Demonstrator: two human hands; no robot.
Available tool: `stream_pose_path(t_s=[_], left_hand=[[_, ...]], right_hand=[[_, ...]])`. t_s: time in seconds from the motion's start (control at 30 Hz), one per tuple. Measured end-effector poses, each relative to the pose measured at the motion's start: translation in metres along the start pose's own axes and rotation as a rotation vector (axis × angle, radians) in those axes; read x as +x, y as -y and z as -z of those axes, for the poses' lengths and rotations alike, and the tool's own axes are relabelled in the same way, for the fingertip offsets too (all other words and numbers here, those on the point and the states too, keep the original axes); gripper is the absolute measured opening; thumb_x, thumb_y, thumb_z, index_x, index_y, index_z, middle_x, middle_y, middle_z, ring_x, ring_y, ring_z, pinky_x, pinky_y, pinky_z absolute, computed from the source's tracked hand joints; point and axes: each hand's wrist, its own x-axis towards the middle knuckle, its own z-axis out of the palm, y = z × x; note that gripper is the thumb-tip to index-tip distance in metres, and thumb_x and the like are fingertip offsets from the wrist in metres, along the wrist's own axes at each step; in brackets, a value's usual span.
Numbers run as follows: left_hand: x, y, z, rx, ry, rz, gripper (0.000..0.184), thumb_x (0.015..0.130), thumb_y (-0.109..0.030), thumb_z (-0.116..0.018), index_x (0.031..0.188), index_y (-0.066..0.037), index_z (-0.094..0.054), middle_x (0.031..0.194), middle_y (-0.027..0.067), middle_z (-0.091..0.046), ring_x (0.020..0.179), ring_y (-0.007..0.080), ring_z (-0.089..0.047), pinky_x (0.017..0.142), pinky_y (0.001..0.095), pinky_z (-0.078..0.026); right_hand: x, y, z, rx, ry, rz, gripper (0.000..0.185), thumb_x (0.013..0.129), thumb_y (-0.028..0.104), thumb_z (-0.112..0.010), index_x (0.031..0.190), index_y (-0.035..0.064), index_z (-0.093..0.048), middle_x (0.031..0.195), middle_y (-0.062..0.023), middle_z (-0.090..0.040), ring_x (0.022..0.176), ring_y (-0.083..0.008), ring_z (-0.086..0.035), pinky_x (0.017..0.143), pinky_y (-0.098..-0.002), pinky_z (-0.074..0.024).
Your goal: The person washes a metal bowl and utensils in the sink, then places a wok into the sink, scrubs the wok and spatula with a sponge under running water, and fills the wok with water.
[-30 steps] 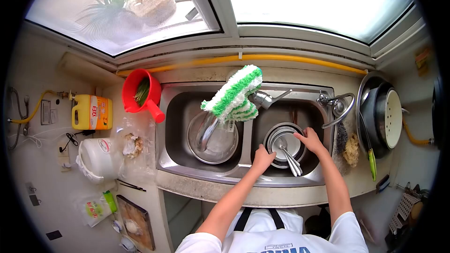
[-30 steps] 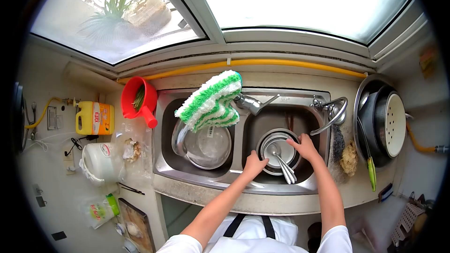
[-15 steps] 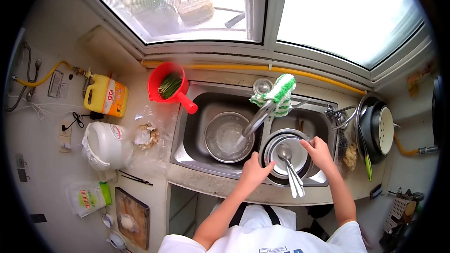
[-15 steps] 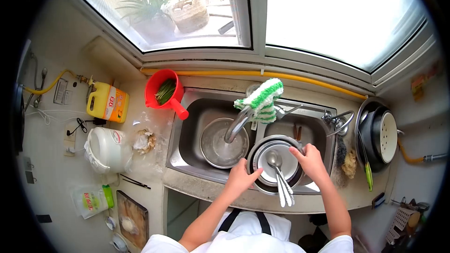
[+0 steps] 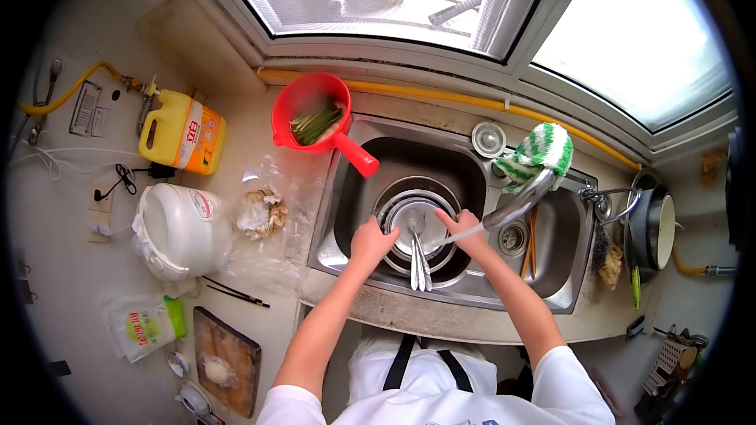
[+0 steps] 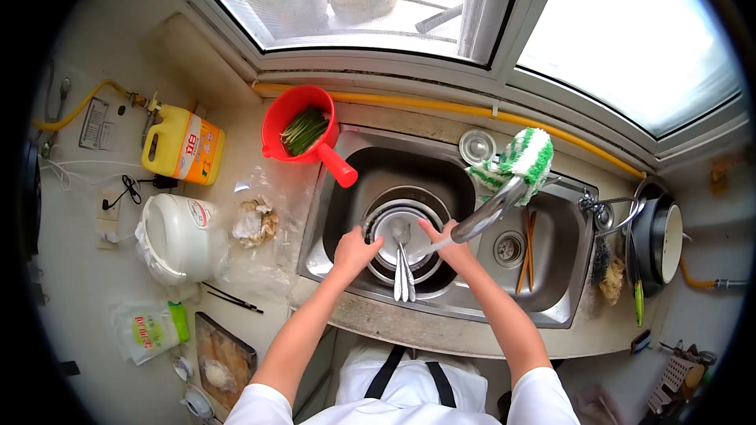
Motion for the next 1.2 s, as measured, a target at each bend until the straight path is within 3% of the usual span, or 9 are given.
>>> stream_pose_path(t_s=[0.2, 0.43, 0.47, 0.6, 0.7, 0.8, 0.9, 1.03, 1.2], left_hand=[[0.044, 0.025, -0.039, -0.049, 0.073, 0.049, 0.055, 0.069, -0.038, -0.064, 0.092, 0.012, -0.054, 0.091, 0.0307, -0.058, 0.089, 0.0411, -0.057, 0.078, 0.0424, -0.047], [0.064, 0.032, -0.067, -0.137, 0.163, 0.120, 0.045, 0.072, -0.030, -0.063, 0.091, 0.010, -0.055, 0.093, 0.0280, -0.059, 0.089, 0.0399, -0.058, 0.079, 0.0428, -0.047], [0.063, 0.026, -0.068, -0.127, 0.224, 0.139, 0.035, 0.074, -0.023, -0.058, 0.088, 0.009, -0.059, 0.092, 0.0272, -0.059, 0.088, 0.0395, -0.058, 0.078, 0.0426, -0.047], [0.073, 0.029, -0.085, 0.051, 0.279, 0.122, 0.027, 0.076, -0.015, -0.052, 0.088, 0.006, -0.063, 0.094, 0.0259, -0.060, 0.091, 0.0379, -0.058, 0.079, 0.0416, -0.047], [0.082, 0.025, -0.099, 0.071, 0.367, 0.159, 0.026, 0.077, -0.013, -0.050, 0.089, 0.005, -0.064, 0.095, 0.0255, -0.060, 0.092, 0.0373, -0.058, 0.080, 0.0410, -0.047], [0.080, 0.019, -0.066, 0.095, 0.383, 0.024, 0.032, 0.081, -0.017, -0.047, 0.097, 0.008, -0.059, 0.102, 0.0281, -0.057, 0.098, 0.0388, -0.055, 0.084, 0.0408, -0.045], [0.039, 0.000, -0.061, -0.212, 0.027, -0.079, 0.043, 0.085, -0.030, -0.044, 0.104, 0.007, -0.053, 0.103, 0.0286, -0.056, 0.097, 0.0404, -0.054, 0.085, 0.0431, -0.041], [-0.037, -0.082, -0.034, -1.473, 0.447, 0.468, 0.072, 0.090, -0.042, -0.034, 0.136, 0.007, -0.008, 0.140, 0.0248, -0.016, 0.124, 0.0322, -0.032, 0.102, 0.0412, -0.027], [-0.033, -0.119, -0.032, -2.155, 0.277, 0.481, 0.054, 0.090, -0.025, -0.027, 0.124, 0.017, -0.022, 0.125, 0.0305, -0.037, 0.116, 0.0345, -0.042, 0.099, 0.0411, -0.035]], right_hand=[[0.047, -0.015, -0.035, -0.090, 0.043, 0.029, 0.086, 0.073, 0.064, -0.052, 0.074, -0.0214, -0.055, 0.077, -0.0377, -0.055, 0.081, -0.0463, -0.057, 0.071, -0.0443, -0.0466], [0.051, 0.013, -0.040, -0.165, 0.028, 0.092, 0.076, 0.078, 0.058, -0.050, 0.066, -0.0166, -0.057, 0.064, -0.0314, -0.056, 0.070, -0.0442, -0.059, 0.067, -0.0435, -0.0481], [0.047, 0.030, -0.031, 0.059, 0.237, -0.166, 0.069, 0.079, 0.053, -0.050, 0.070, -0.0148, -0.059, 0.069, -0.0324, -0.057, 0.073, -0.0443, -0.058, 0.070, -0.0433, -0.0480], [0.049, 0.043, -0.045, -0.261, 0.009, 0.087, 0.056, 0.079, 0.043, -0.054, 0.078, -0.0127, -0.060, 0.077, -0.0303, -0.059, 0.078, -0.0402, -0.060, 0.073, -0.0407, -0.0481], [0.044, 0.014, -0.025, -0.044, 0.041, 0.072, 0.049, 0.079, 0.040, -0.056, 0.078, -0.0092, -0.059, 0.075, -0.0252, -0.061, 0.076, -0.0339, -0.062, 0.069, -0.0355, -0.0495], [0.013, -0.006, 0.012, 0.817, 0.247, -0.424, 0.036, 0.086, 0.029, -0.049, 0.093, -0.0058, -0.049, 0.082, -0.0178, -0.057, 0.077, -0.0325, -0.060, 0.072, -0.0383, -0.0499], [-0.038, -0.004, 0.021, 1.481, 0.081, -0.477, 0.040, 0.090, 0.028, -0.043, 0.108, -0.0071, -0.036, 0.109, -0.0267, -0.045, 0.098, -0.0359, -0.054, 0.088, -0.0404, -0.0445], [-0.068, 0.066, 0.052, 1.739, -0.087, -0.439, 0.044, 0.092, 0.029, -0.035, 0.114, -0.0096, -0.030, 0.113, -0.0300, -0.040, 0.108, -0.0379, -0.046, 0.096, -0.0426, -0.0375], [-0.071, 0.121, 0.091, 1.807, -0.148, -0.261, 0.055, 0.089, 0.033, -0.033, 0.122, -0.0099, -0.025, 0.119, -0.0333, -0.036, 0.110, -0.0400, -0.044, 0.096, -0.0459, -0.0371]])
